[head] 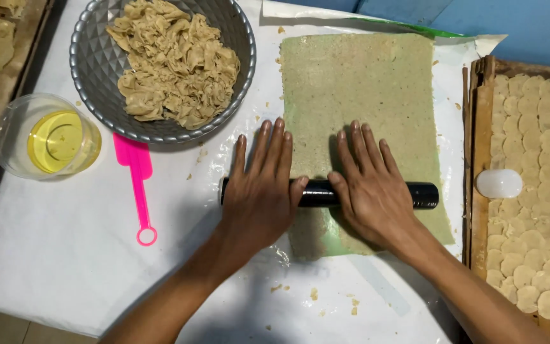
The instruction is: Roll out dough and cut out small circular shapes to prepare snacks.
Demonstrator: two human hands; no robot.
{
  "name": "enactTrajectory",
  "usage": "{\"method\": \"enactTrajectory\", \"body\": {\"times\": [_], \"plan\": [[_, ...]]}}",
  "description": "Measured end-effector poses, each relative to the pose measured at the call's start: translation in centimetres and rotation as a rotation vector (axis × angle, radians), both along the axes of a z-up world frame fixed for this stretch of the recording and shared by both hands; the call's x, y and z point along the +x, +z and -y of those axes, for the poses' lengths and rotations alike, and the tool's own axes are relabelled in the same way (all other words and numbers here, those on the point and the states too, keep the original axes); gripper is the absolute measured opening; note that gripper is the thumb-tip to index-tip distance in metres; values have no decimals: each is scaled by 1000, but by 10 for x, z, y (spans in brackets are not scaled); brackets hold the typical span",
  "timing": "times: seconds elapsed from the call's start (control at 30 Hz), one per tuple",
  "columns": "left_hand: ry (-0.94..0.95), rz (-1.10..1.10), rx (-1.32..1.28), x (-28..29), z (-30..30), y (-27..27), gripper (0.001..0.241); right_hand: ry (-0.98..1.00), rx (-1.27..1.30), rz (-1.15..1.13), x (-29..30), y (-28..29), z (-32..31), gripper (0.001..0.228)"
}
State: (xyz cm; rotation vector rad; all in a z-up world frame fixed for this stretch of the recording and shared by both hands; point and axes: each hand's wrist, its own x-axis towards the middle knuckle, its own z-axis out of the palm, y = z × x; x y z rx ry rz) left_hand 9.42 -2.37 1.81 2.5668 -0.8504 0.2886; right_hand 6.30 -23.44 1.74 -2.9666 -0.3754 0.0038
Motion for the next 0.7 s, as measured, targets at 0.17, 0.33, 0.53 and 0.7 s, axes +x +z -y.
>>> {"method": "enactTrajectory", "body": {"times": [0.17, 0.33, 0.53, 0.7], "plan": [[-28, -185, 162, 54, 8, -16, 73, -121, 86, -141, 44, 0, 8, 72], [-89, -166, -24, 47, -1, 6, 63, -270, 270, -32, 57, 12, 5, 62], [-105, 36, 13, 53, -11, -15, 55, -217, 294, 236, 72, 11, 5, 49], [-156, -66, -19, 73, -2, -13, 54, -199, 133, 41, 65, 12, -8, 66]]}}
